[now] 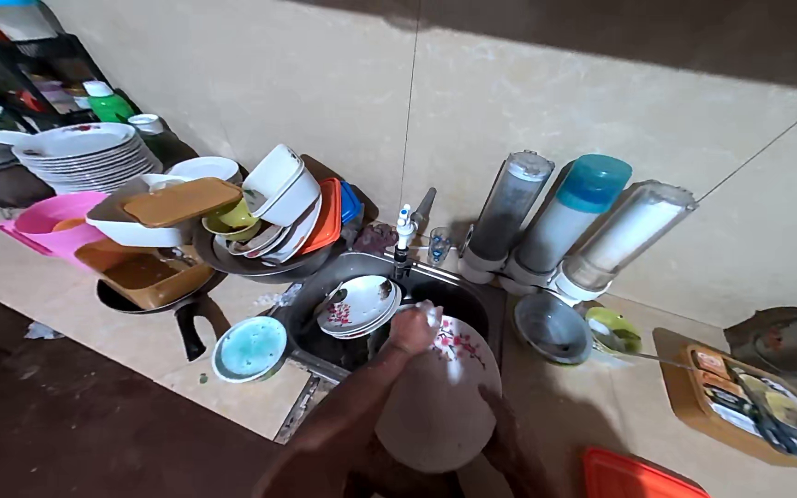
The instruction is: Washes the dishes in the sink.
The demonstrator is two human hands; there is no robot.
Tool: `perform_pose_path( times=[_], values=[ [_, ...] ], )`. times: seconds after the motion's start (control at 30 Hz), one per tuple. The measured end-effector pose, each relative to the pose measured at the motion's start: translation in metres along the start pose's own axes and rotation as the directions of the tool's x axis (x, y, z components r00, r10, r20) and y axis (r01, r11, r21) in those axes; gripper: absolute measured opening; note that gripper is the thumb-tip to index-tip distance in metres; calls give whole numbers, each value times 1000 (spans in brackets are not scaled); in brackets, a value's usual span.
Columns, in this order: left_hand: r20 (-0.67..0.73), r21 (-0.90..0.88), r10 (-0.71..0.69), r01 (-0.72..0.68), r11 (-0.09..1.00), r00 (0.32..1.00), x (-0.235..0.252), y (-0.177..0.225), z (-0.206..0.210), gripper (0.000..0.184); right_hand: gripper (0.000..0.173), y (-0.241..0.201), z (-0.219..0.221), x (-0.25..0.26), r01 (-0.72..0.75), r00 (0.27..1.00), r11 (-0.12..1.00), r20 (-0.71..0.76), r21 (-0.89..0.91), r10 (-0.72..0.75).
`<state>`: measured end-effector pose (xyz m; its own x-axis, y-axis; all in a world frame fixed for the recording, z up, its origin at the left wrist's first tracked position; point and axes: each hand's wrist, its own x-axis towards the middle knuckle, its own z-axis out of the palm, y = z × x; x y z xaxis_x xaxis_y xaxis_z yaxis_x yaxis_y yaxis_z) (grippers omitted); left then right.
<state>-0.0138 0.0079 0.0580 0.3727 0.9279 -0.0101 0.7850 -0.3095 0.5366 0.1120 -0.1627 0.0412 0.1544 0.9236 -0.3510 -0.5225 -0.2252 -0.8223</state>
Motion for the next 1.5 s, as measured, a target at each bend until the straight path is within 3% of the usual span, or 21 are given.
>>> perform_pose_path(
  times=[0.13, 0.2, 0.33, 0.43, 0.5, 0.57, 0.63, 0.7, 0.73, 0.83, 0.9, 0.93, 1.0, 1.07, 1.13, 1.17, 1.23, 1.3, 1.37, 1.43, 1.5],
  values=[
    [-105, -37, 341, -346, 937, 934, -21, 27, 21, 43, 28, 3, 4, 8, 25, 989, 998, 142, 66, -34],
    [-128, -16, 427, -432, 902, 895, -20, 24, 22, 42, 29, 6, 2, 18, 19, 984, 994, 171, 112, -38],
    [4, 226, -33, 32, 974, 999, 8, -21, -19, 53, 33, 19, -8, 19, 33, 999, 980, 5, 195, -35],
    [-129, 248, -106, 135, 959, 986, 11, -23, -27, 60, 39, 39, -27, 33, 61, 998, 969, -32, 239, -55],
    [-50, 192, -8, 18, 981, 999, -1, -8, -7, 53, 41, 48, -38, 44, 55, 998, 962, -34, 267, -47],
    [154, 111, 181, -199, 974, 971, -28, 4, 23, 42, 44, 50, -41, 56, 27, 999, 931, 33, 365, -42],
    [351, 8, 363, -391, 921, 863, -52, 9, 47, 42, 44, 56, -46, 68, -25, 972, 888, 219, 460, -86],
    [370, -93, 505, -509, 855, 780, -51, 4, 64, 37, 48, 64, -48, 78, -64, 955, 867, 283, 494, -91],
    [336, -98, 480, -476, 874, 811, -46, -3, 66, 35, 50, 66, -47, 80, -51, 955, 872, 278, 487, -100],
    [103, 100, 140, -150, 984, 985, -20, -28, 57, 41, 55, 67, -44, 78, -36, 974, 901, 218, 432, -65],
    [-73, 149, 0, 11, 989, 997, -7, -30, 60, 45, 54, 67, -41, 79, -49, 977, 896, 210, 441, -50],
    [-86, 154, 12, 1, 988, 996, -15, -23, 69, 47, 52, 68, -40, 81, -41, 976, 885, 208, 463, -64],
    [124, 171, 198, -217, 961, 972, -45, -7, 82, 48, 49, 69, -37, 84, -9, 979, 875, 185, 484, -92],
    [183, 154, 341, -369, 916, 922, -49, -8, 93, 46, 47, 67, -33, 83, 8, 986, 862, 142, 507, -93],
    [138, 151, 153, -173, 973, 979, -37, -12, 74, 46, 49, 64, -30, 79, -32, 986, 843, 154, 537, -61],
    [24, 187, 38, -41, 982, 999, -25, -17, 67, 47, 50, 63, -29, 78, -60, 987, 841, 157, 538, -30],
    [-53, 191, -192, 199, 961, 980, -5, -13, 51, 52, 51, 63, -27, 79, -83, 989, 866, 149, 493, 10],
    [-43, 165, -188, 192, 967, 981, -19, 1, 64, 49, 50, 64, -24, 80, -82, 991, 878, 133, 472, 21],
    [41, 146, -6, 0, 989, 999, -41, 9, 82, 42, 46, 63, -20, 79, -57, 996, 875, 93, 481, 14],
    [-58, 130, 94, -86, 988, 994, -43, -1, 87, 38, 44, 63, -20, 77, -42, 996, 857, 89, 513, -5],
    [-82, 159, -102, 114, 981, 991, -28, -9, 63, 41, 42, 68, -21, 73, -36, 997, 864, 73, 502, -1]
  ],
)
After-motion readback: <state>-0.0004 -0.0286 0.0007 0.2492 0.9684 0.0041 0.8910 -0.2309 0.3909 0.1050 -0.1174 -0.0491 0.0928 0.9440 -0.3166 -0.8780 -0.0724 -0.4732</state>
